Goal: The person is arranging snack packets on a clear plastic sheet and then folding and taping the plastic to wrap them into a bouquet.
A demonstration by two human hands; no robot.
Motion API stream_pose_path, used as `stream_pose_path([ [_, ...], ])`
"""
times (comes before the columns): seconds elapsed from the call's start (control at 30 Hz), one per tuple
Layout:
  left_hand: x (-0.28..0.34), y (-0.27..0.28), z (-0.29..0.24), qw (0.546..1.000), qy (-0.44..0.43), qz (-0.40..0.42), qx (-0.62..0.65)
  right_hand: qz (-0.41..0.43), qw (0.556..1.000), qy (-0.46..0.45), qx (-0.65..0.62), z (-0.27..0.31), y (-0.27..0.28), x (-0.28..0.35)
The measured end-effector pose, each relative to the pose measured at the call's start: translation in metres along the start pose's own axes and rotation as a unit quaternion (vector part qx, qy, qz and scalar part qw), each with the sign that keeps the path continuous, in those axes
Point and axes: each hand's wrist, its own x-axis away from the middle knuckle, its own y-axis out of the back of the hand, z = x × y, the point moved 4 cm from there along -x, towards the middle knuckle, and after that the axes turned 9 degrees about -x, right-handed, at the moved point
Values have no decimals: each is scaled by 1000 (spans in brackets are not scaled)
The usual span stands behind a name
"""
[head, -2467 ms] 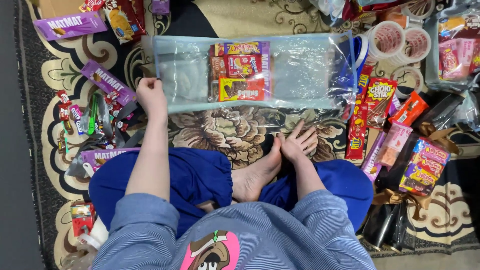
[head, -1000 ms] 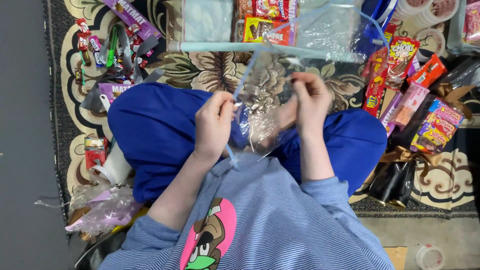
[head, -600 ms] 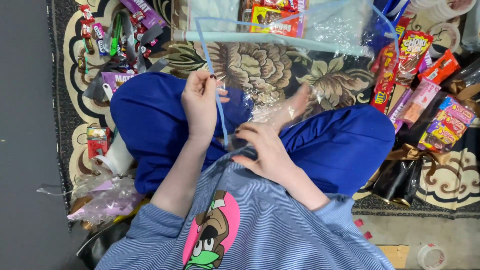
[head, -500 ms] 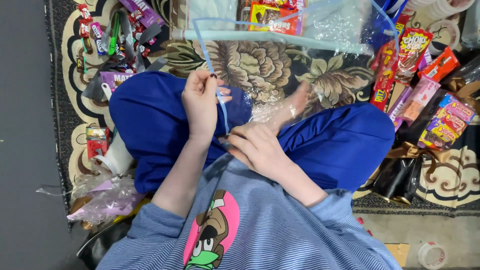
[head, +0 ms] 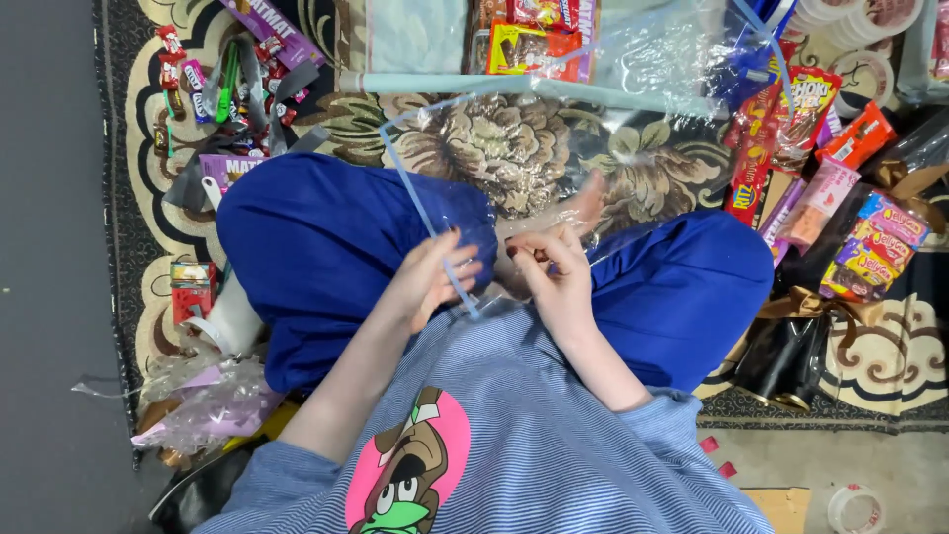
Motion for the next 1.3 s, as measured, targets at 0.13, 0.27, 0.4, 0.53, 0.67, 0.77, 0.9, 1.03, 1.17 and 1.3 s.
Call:
stream_pose_path([
  [0.13,25,-9,10,998,44,20,-49,12,1000,-24,-15,18,3,0],
  [0.27,35,-30,-21,999,-27,17,-29,16,1000,-18,20,35,1,2],
  [0.4,42,-45,-43,996,-60,-23,-67,37,994,64,75,72,-5,-4],
  [0.53,42,-53,-45,994,-65,-20,-84,61,987,120,84,90,-10,-5],
  [0.67,36,-51,-36,997,-61,-23,-51,113,941,231,221,99,-26,1],
  [0.77,33,-50,-33,997,-59,-19,-51,124,922,253,266,99,-32,1],
  [0.9,32,-47,-27,996,-64,-18,-62,111,936,224,250,95,-34,2],
  [1.03,39,-45,-36,995,-72,-30,-69,119,982,84,120,72,-25,7],
  [1.17,35,-26,-42,990,-93,-87,-61,39,996,-82,-25,24,-9,16],
  [1.3,40,12,-57,981,-132,-84,-118,-97,975,-127,-157,24,17,-5],
])
